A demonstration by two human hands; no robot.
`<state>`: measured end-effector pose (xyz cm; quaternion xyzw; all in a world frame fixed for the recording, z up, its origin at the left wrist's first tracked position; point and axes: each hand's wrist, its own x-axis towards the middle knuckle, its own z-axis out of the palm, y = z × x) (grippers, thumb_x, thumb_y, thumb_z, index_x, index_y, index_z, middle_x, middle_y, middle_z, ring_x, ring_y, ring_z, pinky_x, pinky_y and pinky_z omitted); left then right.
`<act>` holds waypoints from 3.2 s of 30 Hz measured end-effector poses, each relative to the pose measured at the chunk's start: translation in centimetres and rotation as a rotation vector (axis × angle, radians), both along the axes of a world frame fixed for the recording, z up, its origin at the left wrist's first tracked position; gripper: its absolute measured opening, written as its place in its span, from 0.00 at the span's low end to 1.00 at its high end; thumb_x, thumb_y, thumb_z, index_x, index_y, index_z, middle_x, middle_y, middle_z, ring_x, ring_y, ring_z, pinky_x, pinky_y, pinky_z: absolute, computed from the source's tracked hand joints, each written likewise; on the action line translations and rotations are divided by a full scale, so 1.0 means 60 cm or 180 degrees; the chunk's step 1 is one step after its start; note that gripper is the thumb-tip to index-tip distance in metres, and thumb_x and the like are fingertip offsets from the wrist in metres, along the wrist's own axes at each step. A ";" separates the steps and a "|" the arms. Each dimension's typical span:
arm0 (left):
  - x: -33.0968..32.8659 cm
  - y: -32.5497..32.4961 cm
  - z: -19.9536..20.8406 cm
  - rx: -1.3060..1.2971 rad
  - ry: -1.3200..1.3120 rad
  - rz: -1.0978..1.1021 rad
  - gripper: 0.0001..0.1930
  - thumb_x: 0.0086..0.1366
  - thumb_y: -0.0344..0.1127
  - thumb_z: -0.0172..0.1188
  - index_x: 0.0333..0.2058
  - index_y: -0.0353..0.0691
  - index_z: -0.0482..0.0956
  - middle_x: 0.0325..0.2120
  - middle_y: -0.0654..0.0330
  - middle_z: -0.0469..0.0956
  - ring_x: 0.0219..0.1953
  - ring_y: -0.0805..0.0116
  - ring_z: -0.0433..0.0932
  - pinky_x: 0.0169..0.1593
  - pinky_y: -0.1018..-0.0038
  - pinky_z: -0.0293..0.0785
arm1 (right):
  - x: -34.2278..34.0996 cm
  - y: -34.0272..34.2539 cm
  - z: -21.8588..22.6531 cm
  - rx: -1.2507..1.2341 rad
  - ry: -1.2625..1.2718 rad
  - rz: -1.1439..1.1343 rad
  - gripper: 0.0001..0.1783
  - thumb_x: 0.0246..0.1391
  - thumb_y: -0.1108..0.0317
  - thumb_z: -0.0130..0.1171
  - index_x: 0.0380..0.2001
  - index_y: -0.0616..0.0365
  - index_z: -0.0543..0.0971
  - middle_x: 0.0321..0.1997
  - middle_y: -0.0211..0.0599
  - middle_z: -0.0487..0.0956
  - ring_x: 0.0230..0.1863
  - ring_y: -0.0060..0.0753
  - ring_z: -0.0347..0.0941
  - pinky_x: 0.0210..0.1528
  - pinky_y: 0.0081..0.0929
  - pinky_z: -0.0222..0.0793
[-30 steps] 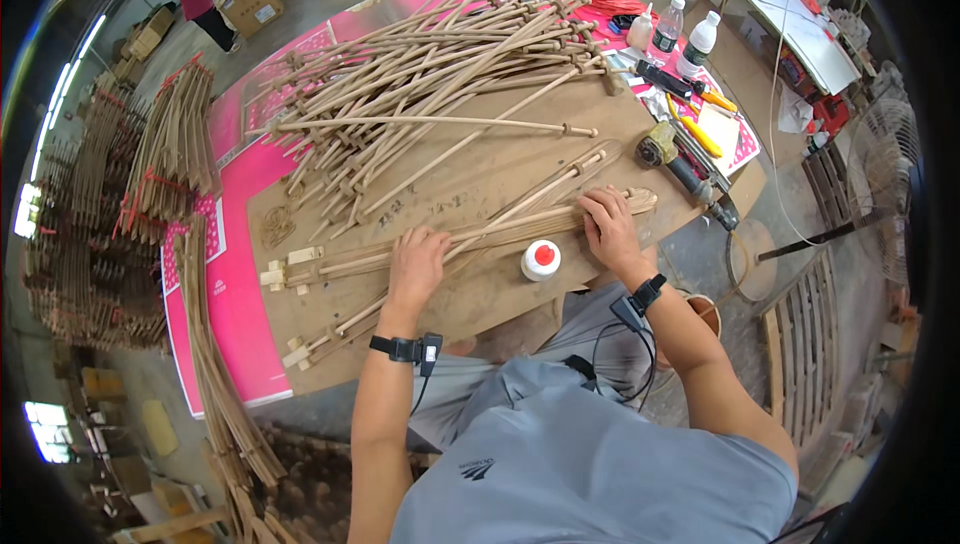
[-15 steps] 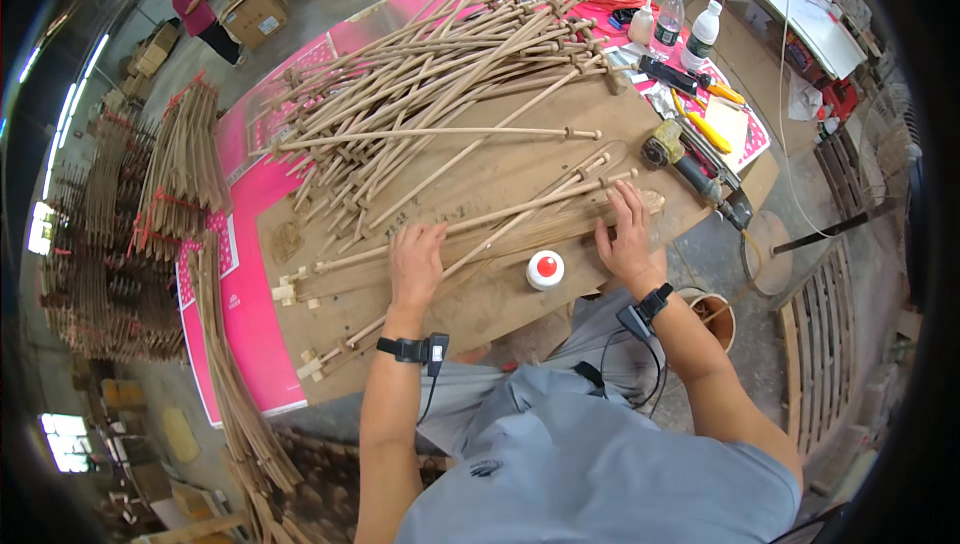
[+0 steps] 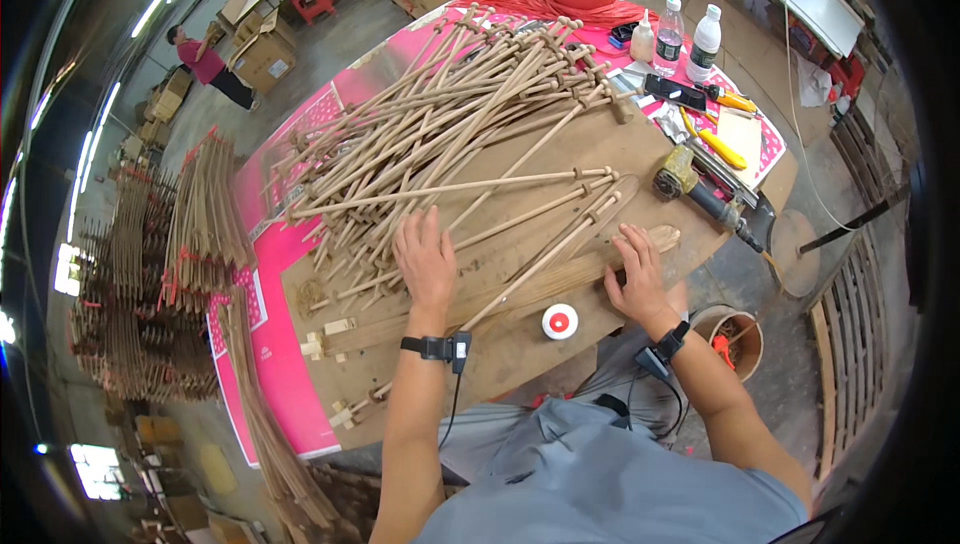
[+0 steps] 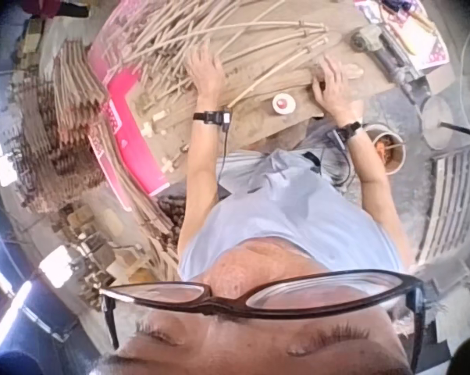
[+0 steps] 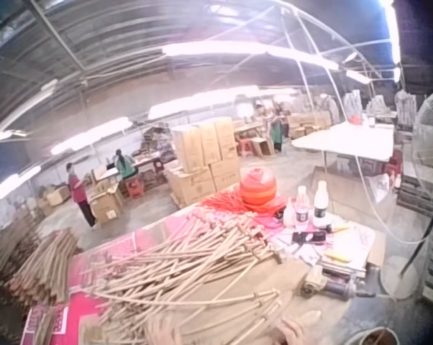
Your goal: Assembling and gluing curved wooden furniture components using a nail gun and wood glue.
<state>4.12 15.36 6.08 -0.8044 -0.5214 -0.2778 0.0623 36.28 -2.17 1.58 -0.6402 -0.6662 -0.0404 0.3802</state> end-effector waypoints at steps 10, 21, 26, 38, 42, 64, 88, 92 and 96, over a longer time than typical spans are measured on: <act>-0.017 0.111 0.076 0.0341 0.0719 -0.0054 0.13 0.65 0.33 0.65 0.48 0.42 0.86 0.47 0.54 0.80 0.60 0.50 0.72 0.69 0.52 0.63 | 0.003 0.005 -0.002 -0.0048 -0.0006 0.0070 0.34 0.47 0.72 0.67 0.60 0.60 0.72 0.69 0.51 0.69 0.71 0.59 0.63 0.75 0.52 0.59; -0.040 0.022 0.141 0.0698 0.0345 -0.0263 0.13 0.62 0.30 0.67 0.46 0.45 0.83 0.39 0.58 0.78 0.44 0.53 0.77 0.50 0.59 0.73 | 0.000 0.001 0.003 0.0008 0.0066 0.0121 0.32 0.48 0.72 0.66 0.59 0.61 0.72 0.68 0.52 0.69 0.70 0.61 0.64 0.74 0.53 0.59; -0.056 -0.037 0.146 0.0119 0.0014 -0.0220 0.11 0.62 0.29 0.67 0.44 0.43 0.84 0.35 0.57 0.80 0.41 0.52 0.77 0.48 0.59 0.73 | 0.002 -0.002 -0.004 0.0027 0.0116 0.0066 0.33 0.49 0.71 0.67 0.60 0.61 0.71 0.69 0.53 0.68 0.70 0.62 0.63 0.74 0.54 0.59; -0.086 -0.129 0.032 -0.1580 -0.0549 -0.0646 0.09 0.62 0.32 0.68 0.42 0.40 0.85 0.37 0.51 0.83 0.46 0.48 0.79 0.50 0.58 0.73 | 0.017 0.007 -0.004 0.0682 0.0440 -0.0868 0.31 0.55 0.74 0.62 0.63 0.59 0.70 0.71 0.52 0.66 0.70 0.61 0.62 0.72 0.52 0.57; -0.086 -0.134 -0.006 -0.1819 -0.0573 -0.0450 0.10 0.63 0.34 0.68 0.42 0.39 0.86 0.38 0.50 0.83 0.48 0.47 0.78 0.52 0.57 0.73 | 0.041 0.003 -0.012 0.0283 0.0410 -0.0298 0.20 0.56 0.77 0.60 0.53 0.56 0.79 0.65 0.46 0.73 0.66 0.58 0.66 0.70 0.49 0.62; -0.082 -0.145 -0.040 -0.1479 -0.0789 -0.0737 0.11 0.61 0.36 0.70 0.42 0.41 0.88 0.40 0.54 0.82 0.49 0.50 0.77 0.55 0.60 0.73 | 0.065 0.005 -0.043 0.0144 0.0290 -0.0068 0.14 0.58 0.80 0.58 0.47 0.60 0.80 0.54 0.46 0.80 0.62 0.53 0.71 0.69 0.46 0.62; -0.109 -0.143 -0.040 -0.1519 -0.1129 -0.0794 0.10 0.62 0.36 0.69 0.40 0.39 0.88 0.37 0.55 0.82 0.46 0.53 0.77 0.53 0.62 0.73 | 0.061 0.005 -0.018 -0.0239 0.0059 0.0161 0.15 0.61 0.78 0.58 0.50 0.58 0.80 0.56 0.46 0.79 0.62 0.54 0.71 0.68 0.47 0.64; -0.102 -0.140 -0.038 -0.1649 -0.1169 -0.0856 0.10 0.63 0.36 0.68 0.40 0.39 0.89 0.36 0.54 0.82 0.46 0.51 0.77 0.53 0.62 0.74 | 0.063 -0.014 -0.013 -0.0219 0.0070 -0.0076 0.15 0.61 0.76 0.59 0.51 0.59 0.80 0.58 0.48 0.78 0.63 0.55 0.71 0.68 0.46 0.64; -0.109 -0.143 -0.035 -0.1794 -0.1042 -0.0660 0.10 0.63 0.36 0.68 0.40 0.39 0.89 0.36 0.53 0.82 0.45 0.50 0.78 0.52 0.61 0.73 | 0.030 -0.050 0.001 0.0227 0.0876 -0.0448 0.12 0.65 0.72 0.59 0.51 0.61 0.79 0.54 0.45 0.81 0.59 0.46 0.76 0.61 0.39 0.72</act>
